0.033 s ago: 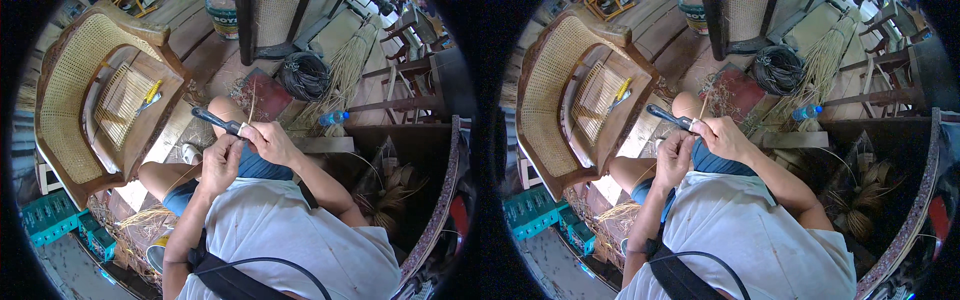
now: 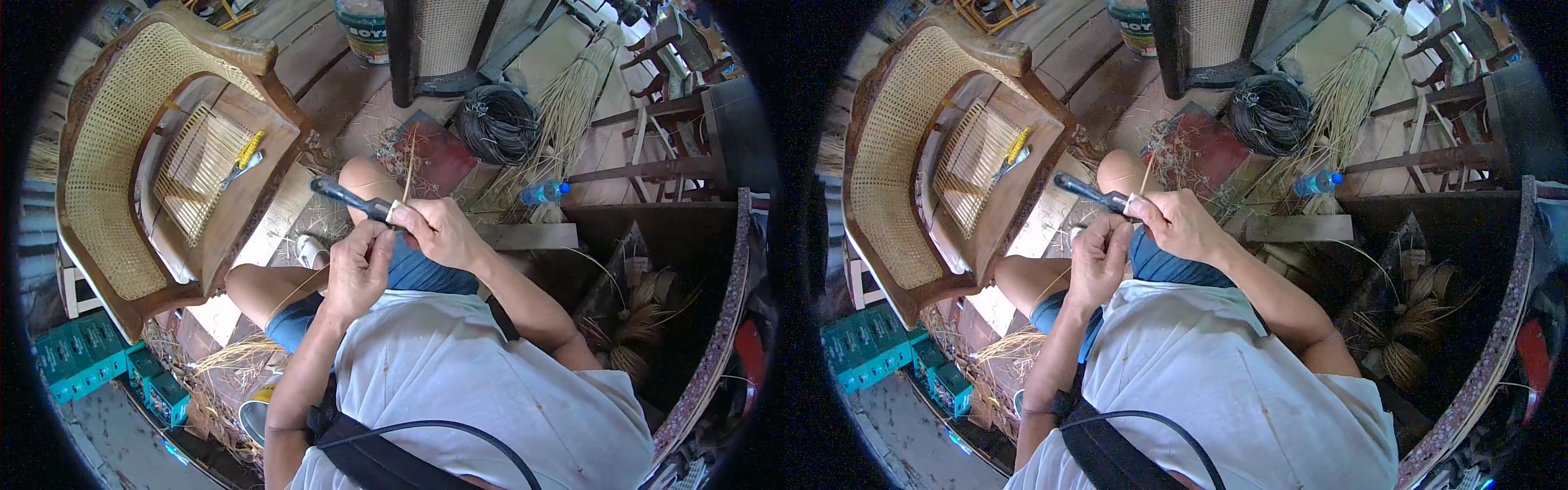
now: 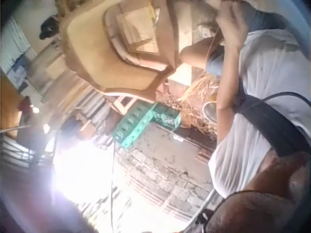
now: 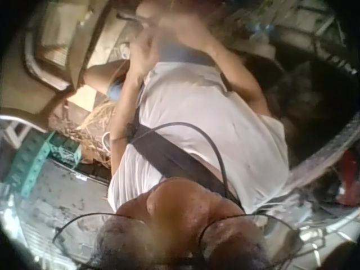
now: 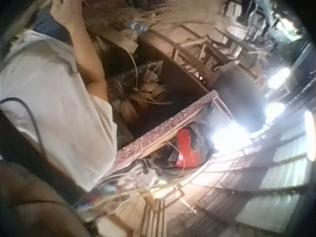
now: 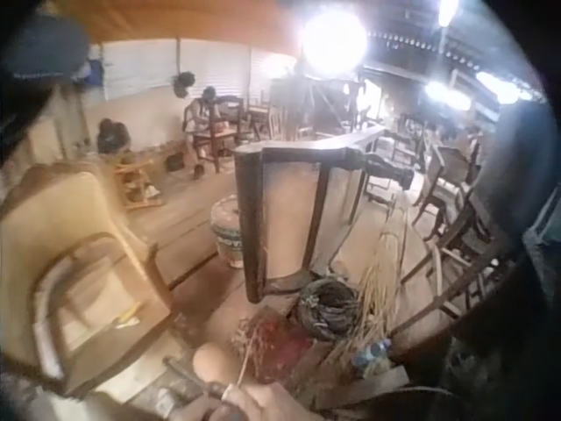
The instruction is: The person sits on the floor and weaves thin natural fibers into the seat of a wooden chair. They use a hammer to tap the fibers into place and a pair of yellow pliers to pull the fibers through the existing weave. The person works on the chair seat continuously, adjusting the tension and position of the fibers.
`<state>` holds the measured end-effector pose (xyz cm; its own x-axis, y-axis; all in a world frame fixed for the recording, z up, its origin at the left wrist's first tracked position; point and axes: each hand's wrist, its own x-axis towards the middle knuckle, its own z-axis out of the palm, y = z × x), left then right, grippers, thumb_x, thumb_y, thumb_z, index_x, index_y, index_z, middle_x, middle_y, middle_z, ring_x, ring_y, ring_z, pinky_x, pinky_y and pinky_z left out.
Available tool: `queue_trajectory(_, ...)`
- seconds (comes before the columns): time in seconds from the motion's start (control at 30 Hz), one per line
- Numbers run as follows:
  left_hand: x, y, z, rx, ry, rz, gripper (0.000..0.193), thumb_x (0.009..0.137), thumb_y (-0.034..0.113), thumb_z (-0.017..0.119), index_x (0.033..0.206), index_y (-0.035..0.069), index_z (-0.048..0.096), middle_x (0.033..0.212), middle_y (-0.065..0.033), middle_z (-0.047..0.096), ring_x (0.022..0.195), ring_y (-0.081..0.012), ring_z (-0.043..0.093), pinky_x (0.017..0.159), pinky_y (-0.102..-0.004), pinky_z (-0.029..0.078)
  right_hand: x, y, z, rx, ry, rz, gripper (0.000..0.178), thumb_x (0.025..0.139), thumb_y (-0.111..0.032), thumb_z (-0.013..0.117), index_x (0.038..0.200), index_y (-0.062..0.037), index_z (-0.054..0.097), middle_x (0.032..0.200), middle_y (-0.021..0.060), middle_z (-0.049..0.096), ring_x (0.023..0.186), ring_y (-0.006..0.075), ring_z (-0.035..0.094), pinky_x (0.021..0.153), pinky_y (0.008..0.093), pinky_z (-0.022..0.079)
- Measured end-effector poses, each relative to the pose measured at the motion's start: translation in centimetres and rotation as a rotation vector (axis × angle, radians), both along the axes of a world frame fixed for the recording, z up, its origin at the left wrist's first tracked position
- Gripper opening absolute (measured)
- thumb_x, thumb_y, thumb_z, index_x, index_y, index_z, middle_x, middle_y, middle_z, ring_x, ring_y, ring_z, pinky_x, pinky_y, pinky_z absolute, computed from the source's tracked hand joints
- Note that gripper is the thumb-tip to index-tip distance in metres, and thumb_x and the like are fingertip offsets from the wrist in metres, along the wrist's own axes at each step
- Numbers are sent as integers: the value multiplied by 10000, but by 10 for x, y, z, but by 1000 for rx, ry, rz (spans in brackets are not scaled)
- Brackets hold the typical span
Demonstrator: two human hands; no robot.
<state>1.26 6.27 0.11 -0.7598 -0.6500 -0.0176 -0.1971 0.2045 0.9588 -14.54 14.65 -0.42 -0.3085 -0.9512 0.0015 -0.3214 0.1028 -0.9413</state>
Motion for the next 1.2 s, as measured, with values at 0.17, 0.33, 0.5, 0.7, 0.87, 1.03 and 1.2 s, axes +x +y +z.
queue_trajectory(0.17,27,8,11,-106,-42,-34,102,930,75,577,868,-4,591,602,-58,511,511,-101,456,494,-278,395,-19,1,0,73,-142,-87,452,999,-365,486,767,-4,628,560,36,550,488,102,512,460,289,396)
queue_trajectory(0.33,46,14,20,-119,-1,-15,91,914,50,578,842,-3,587,601,-56,499,506,-93,443,488,-270,387,-25,-1,7,99,-254,-25,443,1001,-371,488,793,-2,616,587,-4,526,456,35,430,412,226,328)
queue_trajectory(0.5,77,25,37,5,-117,5,77,905,49,592,843,4,587,611,-42,516,510,-94,450,487,-264,384,-40,-5,15,71,-347,-82,400,1012,-328,470,794,-16,594,575,-7,514,433,29,418,387,209,303)
queue_trajectory(0.7,121,34,52,-5,-171,-11,49,896,42,589,860,11,602,672,-66,577,548,-112,513,525,-269,426,-66,-11,22,70,-430,-111,369,993,-320,500,801,-18,588,576,4,505,411,31,398,365,194,283)
queue_trajectory(0.87,155,26,56,-43,-234,-60,54,873,54,623,845,8,621,726,-88,635,611,-159,595,581,-299,478,-79,-18,25,39,-365,-176,359,988,-309,504,870,5,630,586,8,513,409,39,411,376,201,296)
queue_trajectory(1.03,92,-45,41,-300,-230,-252,582,808,311,761,1255,-9,570,1139,-194,630,1062,-332,593,912,-378,468,-48,-13,39,13,-101,-129,454,1015,-409,446,865,-13,611,578,-8,511,456,43,444,423,223,347)
queue_trajectory(1.2,-3,-42,22,270,-42,-112,208,919,165,656,1020,-17,654,705,-44,581,605,-85,491,537,-261,411,-14,-14,35,3,-116,-122,412,995,-337,501,792,0,625,572,68,556,543,144,563,517,326,436)
